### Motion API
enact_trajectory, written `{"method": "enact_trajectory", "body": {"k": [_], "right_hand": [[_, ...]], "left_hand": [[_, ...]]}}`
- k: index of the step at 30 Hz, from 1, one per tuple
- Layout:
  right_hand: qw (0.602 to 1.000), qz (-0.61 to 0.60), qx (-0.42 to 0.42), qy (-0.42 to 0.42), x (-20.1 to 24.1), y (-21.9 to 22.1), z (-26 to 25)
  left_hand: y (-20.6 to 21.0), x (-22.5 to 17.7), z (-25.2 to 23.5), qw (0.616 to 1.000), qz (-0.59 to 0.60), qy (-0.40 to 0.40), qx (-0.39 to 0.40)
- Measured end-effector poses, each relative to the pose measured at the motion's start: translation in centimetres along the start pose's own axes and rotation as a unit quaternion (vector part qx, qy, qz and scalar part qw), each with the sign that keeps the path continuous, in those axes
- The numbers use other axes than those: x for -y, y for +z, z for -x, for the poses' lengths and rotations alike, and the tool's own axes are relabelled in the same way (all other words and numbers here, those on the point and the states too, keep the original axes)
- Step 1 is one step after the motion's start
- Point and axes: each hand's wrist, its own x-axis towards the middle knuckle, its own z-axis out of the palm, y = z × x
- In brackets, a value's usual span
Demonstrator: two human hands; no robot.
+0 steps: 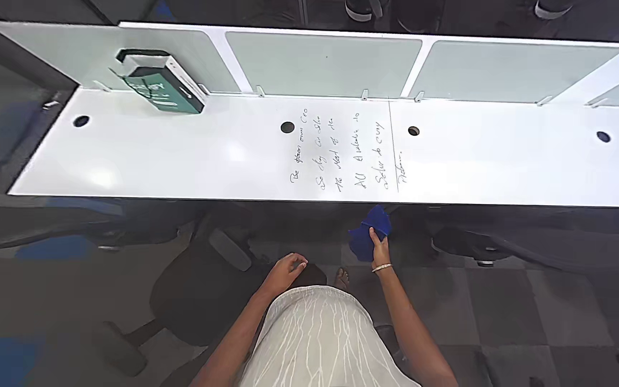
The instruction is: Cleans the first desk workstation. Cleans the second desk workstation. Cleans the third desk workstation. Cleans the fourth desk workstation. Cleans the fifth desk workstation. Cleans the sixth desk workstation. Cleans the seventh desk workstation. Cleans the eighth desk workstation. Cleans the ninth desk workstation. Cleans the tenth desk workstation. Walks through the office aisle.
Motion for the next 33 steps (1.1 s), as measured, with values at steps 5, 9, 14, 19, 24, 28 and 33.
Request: {"method": "enact_trajectory", "body": {"k": [5, 9, 14, 19, 24, 28, 33], "right_hand": [[0.998, 0.019, -0.058, -0.006, 1.8, 0.5, -5.4], [0.983, 0.116, -0.128, -0.064, 5.5, -1.2, -9.5], [0.923, 0.314, -0.178, -0.134, 10.1, -4.3, -15.5], [0.861, 0.452, -0.149, -0.178, 13.8, -6.0, -24.3], [0.777, 0.607, -0.058, -0.158, 17.3, -6.3, -36.8], [0.721, 0.682, 0.038, -0.115, 18.1, -3.7, -46.8], [0.677, 0.697, 0.168, -0.166, 14.8, -5.0, -48.7]], "left_hand": [[0.8, 1.0, -8.1, 0.998, 0.009, -0.025, 0.050], [0.3, 0.5, -13.5, 0.998, 0.030, -0.034, 0.050], [-0.6, -2.3, -17.4, 0.997, 0.065, -0.045, 0.023], [0.5, -5.0, -21.0, 0.996, 0.071, -0.045, 0.011], [3.0, -9.4, -24.0, 0.994, 0.083, -0.058, -0.037], [6.9, -13.4, -25.1, 0.977, 0.135, -0.111, -0.120], [13.7, -16.5, -25.5, 0.956, 0.184, -0.174, -0.147]]}}
